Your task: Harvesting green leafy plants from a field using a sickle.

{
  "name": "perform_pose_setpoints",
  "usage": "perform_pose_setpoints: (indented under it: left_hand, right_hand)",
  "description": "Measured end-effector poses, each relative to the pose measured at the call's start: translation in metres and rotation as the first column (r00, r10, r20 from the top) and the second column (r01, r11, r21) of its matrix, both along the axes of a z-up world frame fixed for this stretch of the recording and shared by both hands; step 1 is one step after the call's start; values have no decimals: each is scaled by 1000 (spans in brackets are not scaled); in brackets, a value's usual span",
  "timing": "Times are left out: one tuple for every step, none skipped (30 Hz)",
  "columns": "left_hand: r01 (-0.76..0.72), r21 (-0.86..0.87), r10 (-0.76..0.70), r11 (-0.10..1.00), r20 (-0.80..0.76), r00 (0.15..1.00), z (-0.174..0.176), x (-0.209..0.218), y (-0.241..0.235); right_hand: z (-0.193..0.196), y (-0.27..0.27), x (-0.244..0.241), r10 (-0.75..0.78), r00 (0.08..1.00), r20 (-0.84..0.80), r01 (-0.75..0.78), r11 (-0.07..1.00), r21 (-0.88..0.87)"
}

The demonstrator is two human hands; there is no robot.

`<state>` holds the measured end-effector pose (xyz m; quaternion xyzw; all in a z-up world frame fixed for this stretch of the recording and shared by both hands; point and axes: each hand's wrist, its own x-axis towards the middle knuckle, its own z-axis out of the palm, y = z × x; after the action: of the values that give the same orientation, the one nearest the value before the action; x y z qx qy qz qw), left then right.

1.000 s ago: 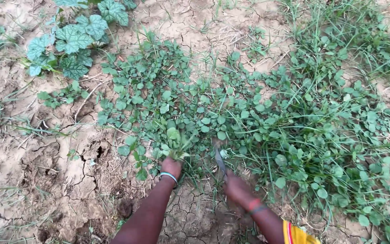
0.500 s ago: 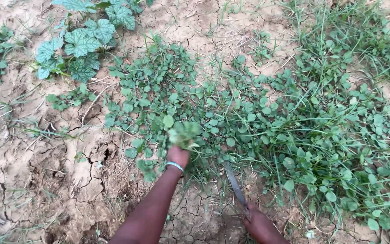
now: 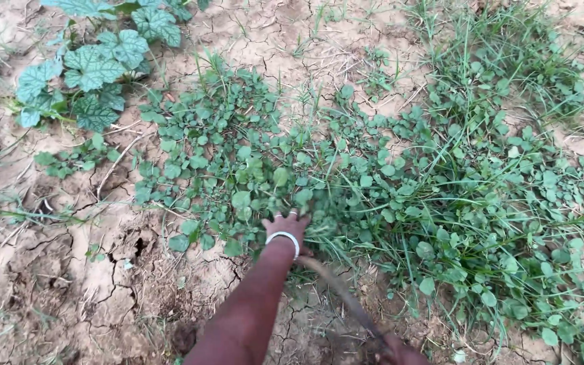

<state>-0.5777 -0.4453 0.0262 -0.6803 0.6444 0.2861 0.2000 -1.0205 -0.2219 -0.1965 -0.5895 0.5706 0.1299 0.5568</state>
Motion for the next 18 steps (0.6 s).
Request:
perform_pose_setpoints:
  left_hand:
    - [-17, -31, 17, 999, 5, 1000, -23, 7, -5]
    - [-17, -33, 18, 999, 6, 1000, -20, 13, -5]
    - [-53, -47, 52, 997, -24, 998, -16, 20, -4]
    - [-92, -58, 88, 994, -56, 994, -13, 26, -3]
    - [-95, -57, 92, 994, -57, 994, -22, 36, 1]
    - [-127, -88, 116, 988, -117, 986, -29, 48, 3]
    - [-160, -117, 137, 980, -178, 974, -36, 59, 5]
    - [-165, -121, 142, 979, -175, 974, -67, 78, 8]
    - [-299, -220, 240, 929, -259, 936, -98, 96, 11]
    - [-426, -300, 318, 853, -349, 881, -129, 114, 14]
    - [-427, -301, 319, 853, -347, 882, -202, 169, 61]
    - [-613, -397, 448, 683, -435, 781, -258, 204, 80]
    - [-759, -456, 538, 466, -534, 652, -298, 235, 48]
    - [-761, -460, 540, 458, -536, 649, -263, 249, 85]
    - [-739, -444, 598, 507, -437, 672, -220, 267, 93]
    - [-722, -419, 649, 550, -329, 686, -176, 277, 102]
    - [-707, -388, 689, 591, -215, 693, -174, 299, 127]
    - [-695, -355, 714, 626, -99, 694, -171, 322, 150]
  right_hand:
    - [2, -27, 6, -7, 1000, 20, 7, 1000, 12]
    - [44, -40, 29, -7, 1000, 21, 7, 1000, 10]
    - [88, -46, 53, 45, 998, -53, -50, 995, -91]
    - [136, -44, 75, 92, 987, -134, -116, 976, -183]
    - [148, -50, 79, 96, 986, -134, -120, 976, -183]
    - [160, -59, 85, 78, 990, -114, -97, 980, -174]
    - [172, -67, 91, 60, 994, -93, -75, 984, -164]
    - [184, -78, 92, 65, 994, -90, -80, 983, -168]
    - [196, -89, 93, 143, 988, -63, -156, 918, -365]
    - [208, -97, 94, 223, 974, -50, -214, 811, -544]
    - [222, -109, 97, 224, 973, -48, -213, 811, -545]
    - [236, -121, 99, 132, 990, -46, -139, 881, -452]
    - [250, -132, 101, 42, 998, -54, -58, 934, -352]
    - [268, -147, 107, 48, 997, -53, -64, 932, -357]
    - [285, -162, 114, 25, 993, -116, -63, 942, -328]
    - [303, -175, 122, 10, 984, -179, -63, 953, -297]
    - [304, -184, 127, 21, 984, -177, -74, 951, -299]
    - [307, -196, 133, 96, 980, -172, -152, 926, -344]
